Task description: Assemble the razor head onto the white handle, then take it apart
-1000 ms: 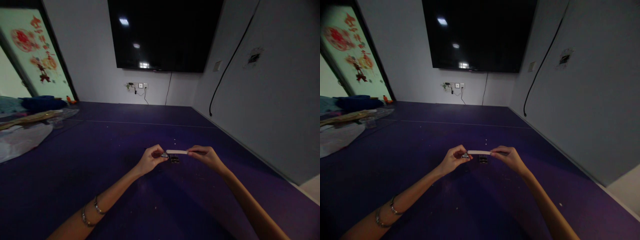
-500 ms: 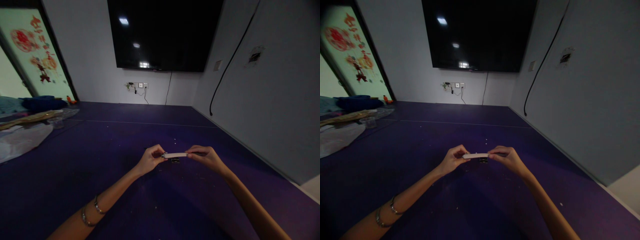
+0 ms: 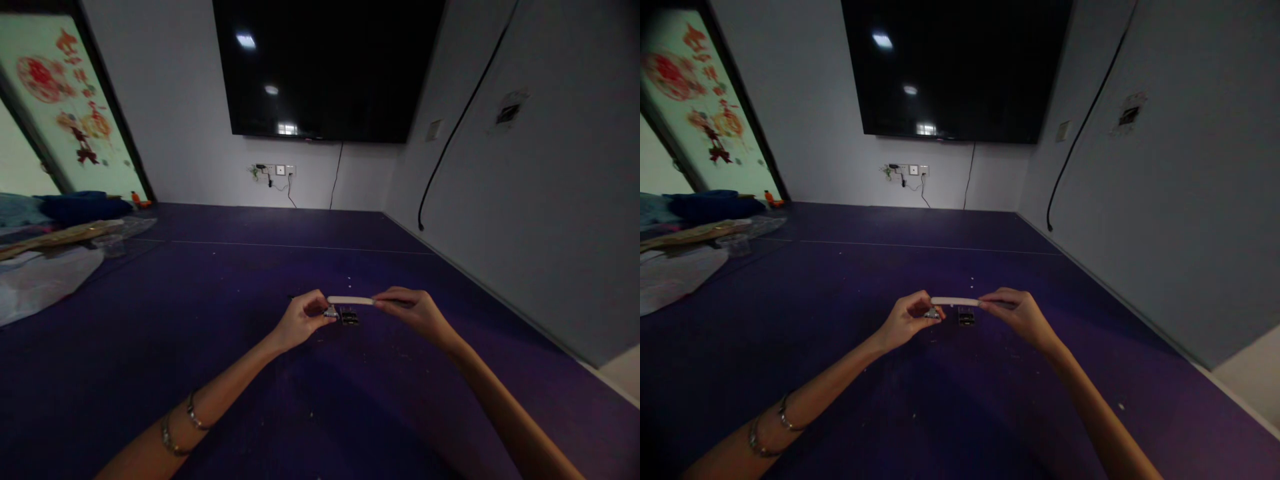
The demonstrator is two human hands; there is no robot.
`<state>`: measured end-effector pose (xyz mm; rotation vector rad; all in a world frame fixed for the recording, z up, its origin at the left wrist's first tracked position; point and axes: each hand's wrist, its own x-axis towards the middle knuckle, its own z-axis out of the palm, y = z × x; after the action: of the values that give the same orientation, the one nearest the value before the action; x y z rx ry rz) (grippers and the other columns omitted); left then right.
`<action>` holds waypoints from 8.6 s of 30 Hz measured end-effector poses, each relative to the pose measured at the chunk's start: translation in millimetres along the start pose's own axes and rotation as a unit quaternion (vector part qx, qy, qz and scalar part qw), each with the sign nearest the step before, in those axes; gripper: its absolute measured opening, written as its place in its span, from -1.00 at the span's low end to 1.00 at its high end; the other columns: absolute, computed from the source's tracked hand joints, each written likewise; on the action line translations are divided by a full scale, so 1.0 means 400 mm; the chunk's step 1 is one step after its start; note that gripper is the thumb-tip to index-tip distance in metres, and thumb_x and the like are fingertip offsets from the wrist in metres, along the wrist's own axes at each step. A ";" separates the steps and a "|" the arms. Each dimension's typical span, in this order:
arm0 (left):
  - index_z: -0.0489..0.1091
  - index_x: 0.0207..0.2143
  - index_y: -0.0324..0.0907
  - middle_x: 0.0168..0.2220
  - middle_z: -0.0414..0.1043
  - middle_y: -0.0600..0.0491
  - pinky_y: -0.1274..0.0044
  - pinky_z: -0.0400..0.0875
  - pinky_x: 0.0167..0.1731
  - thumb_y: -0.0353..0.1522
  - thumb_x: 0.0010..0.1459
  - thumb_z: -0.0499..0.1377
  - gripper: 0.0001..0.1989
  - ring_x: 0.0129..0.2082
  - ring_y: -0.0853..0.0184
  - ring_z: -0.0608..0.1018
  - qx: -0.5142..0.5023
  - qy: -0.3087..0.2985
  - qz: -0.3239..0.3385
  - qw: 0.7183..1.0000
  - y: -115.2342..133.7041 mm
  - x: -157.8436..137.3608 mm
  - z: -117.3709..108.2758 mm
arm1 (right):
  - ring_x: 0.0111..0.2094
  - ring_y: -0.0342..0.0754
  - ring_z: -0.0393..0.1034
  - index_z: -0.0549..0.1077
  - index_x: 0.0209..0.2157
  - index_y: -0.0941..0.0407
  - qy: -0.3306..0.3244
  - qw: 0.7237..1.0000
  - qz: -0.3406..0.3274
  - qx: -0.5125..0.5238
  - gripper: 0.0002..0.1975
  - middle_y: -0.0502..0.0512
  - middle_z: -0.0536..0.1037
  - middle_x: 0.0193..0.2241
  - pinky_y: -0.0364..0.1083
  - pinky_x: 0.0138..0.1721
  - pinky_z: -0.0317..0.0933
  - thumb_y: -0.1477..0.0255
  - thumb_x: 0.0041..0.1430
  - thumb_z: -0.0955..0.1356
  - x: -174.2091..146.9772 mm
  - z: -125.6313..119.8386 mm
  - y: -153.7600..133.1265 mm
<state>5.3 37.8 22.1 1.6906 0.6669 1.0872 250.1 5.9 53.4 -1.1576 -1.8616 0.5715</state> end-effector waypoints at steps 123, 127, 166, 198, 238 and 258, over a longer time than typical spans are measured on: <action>0.37 -0.39 -0.25 -0.75 0.10 0.23 0.67 0.05 -0.74 -0.18 0.13 -0.04 -0.66 -0.76 0.53 0.17 -0.049 0.158 -0.067 0.984 -0.030 0.008 0.010 | -0.68 -0.32 0.00 0.38 -0.21 0.08 0.061 0.857 0.244 0.450 -0.63 -0.14 0.27 -0.59 -0.24 -0.62 -0.09 0.17 -0.02 0.39 -0.040 0.172 -0.041; 0.37 -0.36 -0.25 -0.68 0.15 0.21 0.67 0.16 -0.70 -0.14 0.12 0.01 -0.66 -0.73 0.53 0.24 -0.057 0.141 -0.057 0.987 -0.035 0.010 0.007 | -0.72 -0.36 -0.15 0.36 -0.24 0.10 0.035 0.801 0.286 0.525 -0.64 -0.19 0.19 -0.65 -0.28 -0.69 -0.31 0.23 -0.06 0.42 -0.061 0.193 -0.067; 0.30 -0.36 -0.21 -0.66 0.09 0.24 0.70 -0.09 -0.79 -0.12 0.11 0.08 -0.69 -0.77 0.60 0.06 -0.084 0.110 -0.034 0.990 -0.019 -0.014 0.022 | -0.71 -0.36 -0.22 0.33 -0.07 0.03 0.100 0.728 0.343 0.585 -0.50 -0.21 0.11 -0.67 -0.26 -0.68 -0.41 0.24 -0.08 0.44 -0.170 0.291 -0.174; 0.32 -0.38 -0.22 -0.63 0.12 0.23 0.66 -0.01 -0.71 -0.14 0.12 0.07 -0.70 -0.71 0.57 0.11 -0.014 0.165 0.002 0.986 -0.041 -0.012 0.023 | -0.71 -0.37 -0.19 0.31 0.00 0.06 0.105 0.726 0.358 0.578 -0.45 -0.19 0.16 -0.66 -0.28 -0.68 -0.41 0.25 -0.06 0.43 -0.158 0.311 -0.193; 0.35 -0.37 -0.21 -0.62 0.12 0.19 0.64 0.05 -0.64 -0.17 0.15 0.05 -0.72 -0.64 0.50 0.18 0.043 0.179 0.022 0.983 -0.040 -0.022 0.034 | -0.71 -0.37 -0.19 0.31 0.03 0.01 0.120 0.725 0.353 0.579 -0.43 -0.20 0.14 -0.67 -0.28 -0.68 -0.40 0.24 -0.06 0.43 -0.168 0.317 -0.207; 0.34 -0.37 -0.21 -0.63 0.11 0.21 0.66 -0.03 -0.71 -0.15 0.14 0.06 -0.70 -0.69 0.54 0.12 0.007 0.160 0.005 0.987 -0.042 -0.024 0.037 | -0.72 -0.36 -0.19 0.34 -0.05 0.01 0.120 0.719 0.342 0.593 -0.49 -0.20 0.15 -0.66 -0.28 -0.69 -0.40 0.26 -0.09 0.44 -0.152 0.300 -0.197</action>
<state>15.2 29.7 1.5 1.5448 0.8696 1.3802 123.0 -78.5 21.2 -0.8444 -0.4421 1.6172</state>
